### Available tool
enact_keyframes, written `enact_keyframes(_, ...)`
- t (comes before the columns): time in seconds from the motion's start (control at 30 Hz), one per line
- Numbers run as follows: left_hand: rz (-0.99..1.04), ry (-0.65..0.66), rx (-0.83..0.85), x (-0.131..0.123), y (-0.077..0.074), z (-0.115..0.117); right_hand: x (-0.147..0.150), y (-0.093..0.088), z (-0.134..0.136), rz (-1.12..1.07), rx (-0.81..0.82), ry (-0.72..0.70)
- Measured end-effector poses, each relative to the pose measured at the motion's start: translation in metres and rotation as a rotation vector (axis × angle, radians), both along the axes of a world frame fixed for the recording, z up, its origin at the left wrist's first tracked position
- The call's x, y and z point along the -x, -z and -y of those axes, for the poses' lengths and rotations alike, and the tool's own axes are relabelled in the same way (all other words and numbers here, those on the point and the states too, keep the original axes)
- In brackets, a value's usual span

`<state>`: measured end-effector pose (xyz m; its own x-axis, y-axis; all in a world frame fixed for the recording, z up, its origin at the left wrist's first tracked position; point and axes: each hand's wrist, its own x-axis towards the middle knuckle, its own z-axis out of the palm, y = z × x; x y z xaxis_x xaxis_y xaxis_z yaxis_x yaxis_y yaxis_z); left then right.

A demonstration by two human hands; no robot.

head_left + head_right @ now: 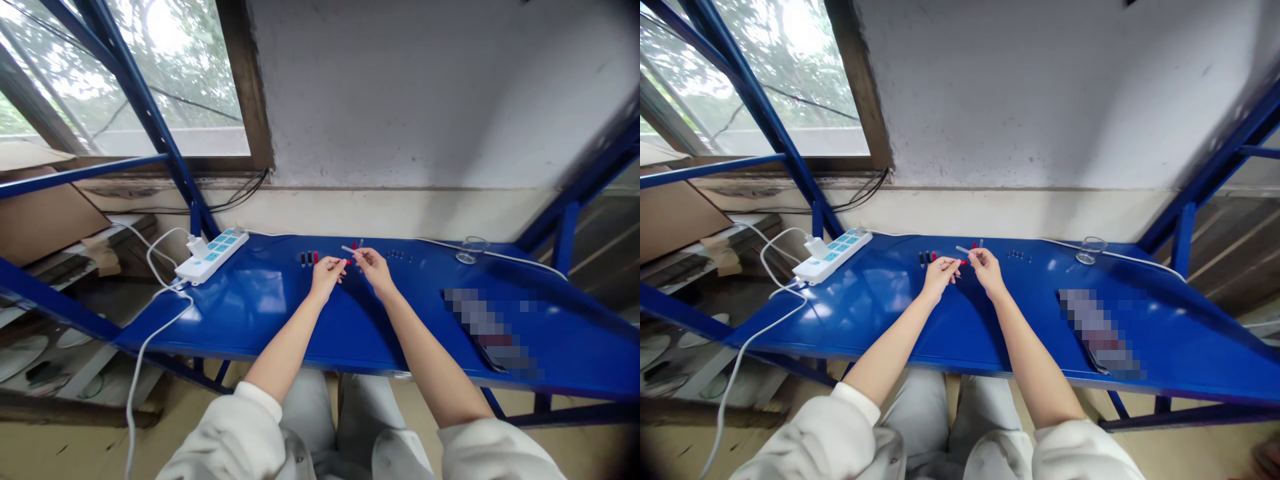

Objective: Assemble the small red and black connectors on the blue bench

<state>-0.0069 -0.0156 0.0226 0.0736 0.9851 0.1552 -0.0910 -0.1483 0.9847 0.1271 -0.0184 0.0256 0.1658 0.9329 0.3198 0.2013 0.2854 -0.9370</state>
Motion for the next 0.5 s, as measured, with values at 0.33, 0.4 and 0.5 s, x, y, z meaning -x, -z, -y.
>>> enact_keyframes(0.33, 0.014, -0.067, -0.064, 0.001, -0.0017, -0.0001, 0.0079, 0.0023, 0.0059, 0.19, 0.017, -0.216)
enact_keyframes(0.4, 0.0, -0.082, -0.056, 0.0008, -0.0006, -0.0002, 0.0078, 0.0029, 0.0058, 0.223, 0.018, -0.259)
enact_keyframes(0.5, 0.002, -0.069, -0.036, 0.0002, 0.0015, -0.0004, 0.0074, 0.0048, 0.0052, 0.255, 0.01, -0.308)
